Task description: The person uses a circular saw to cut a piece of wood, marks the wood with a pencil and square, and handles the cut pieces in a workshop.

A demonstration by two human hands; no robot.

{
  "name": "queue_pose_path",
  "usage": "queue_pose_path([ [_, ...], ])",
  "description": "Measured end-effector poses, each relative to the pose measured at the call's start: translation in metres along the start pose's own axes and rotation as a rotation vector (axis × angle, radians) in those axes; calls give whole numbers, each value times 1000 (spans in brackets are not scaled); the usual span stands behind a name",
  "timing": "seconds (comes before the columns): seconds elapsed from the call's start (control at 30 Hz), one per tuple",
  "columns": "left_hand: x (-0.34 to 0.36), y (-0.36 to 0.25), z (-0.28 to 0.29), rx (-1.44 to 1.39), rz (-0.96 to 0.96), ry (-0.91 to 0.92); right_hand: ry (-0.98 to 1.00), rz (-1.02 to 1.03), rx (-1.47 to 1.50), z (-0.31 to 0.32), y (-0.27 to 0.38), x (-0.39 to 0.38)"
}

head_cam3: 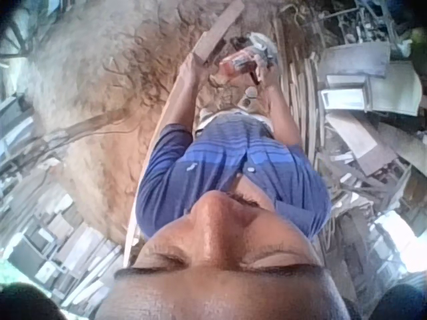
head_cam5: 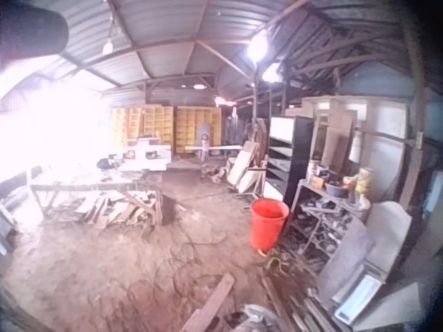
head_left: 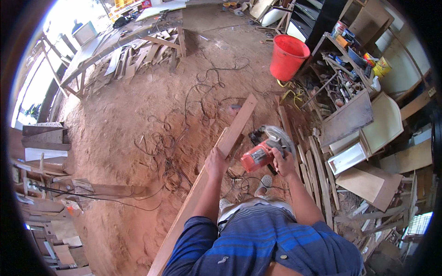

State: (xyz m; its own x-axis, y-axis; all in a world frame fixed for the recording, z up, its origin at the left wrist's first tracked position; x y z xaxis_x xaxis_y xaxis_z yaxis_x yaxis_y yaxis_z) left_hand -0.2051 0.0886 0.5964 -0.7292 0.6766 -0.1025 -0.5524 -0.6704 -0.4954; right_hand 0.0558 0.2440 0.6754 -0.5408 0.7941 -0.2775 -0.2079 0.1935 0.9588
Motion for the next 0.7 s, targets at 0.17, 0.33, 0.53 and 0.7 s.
queue_pose_path([
  [0.17,0,3,5,-46,45,-28,-265,-169,-76,29,-42,-60],
  [0.33,-5,-5,-2,-77,24,-8,-430,-283,-190,101,-109,-128],
  [0.53,2,-23,7,-105,-9,-16,-762,-176,-600,184,-168,-205],
  [0.7,1,-1,3,-15,-122,-138,-793,-410,-325,206,-183,-246],
])
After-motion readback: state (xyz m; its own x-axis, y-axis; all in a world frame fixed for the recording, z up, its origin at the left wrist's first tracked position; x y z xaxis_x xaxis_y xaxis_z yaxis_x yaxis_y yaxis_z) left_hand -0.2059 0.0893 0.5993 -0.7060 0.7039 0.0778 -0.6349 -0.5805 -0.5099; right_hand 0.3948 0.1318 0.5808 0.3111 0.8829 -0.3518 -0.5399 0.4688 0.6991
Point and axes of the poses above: each hand's wrist, its own x-axis towards the middle knuckle, its own z-axis out of the back of the hand, y = z × x, the point moved 2 cm from there along x, towards the middle knuckle, and after that the axes turned 1 degree about z, right-handed, at the moved point
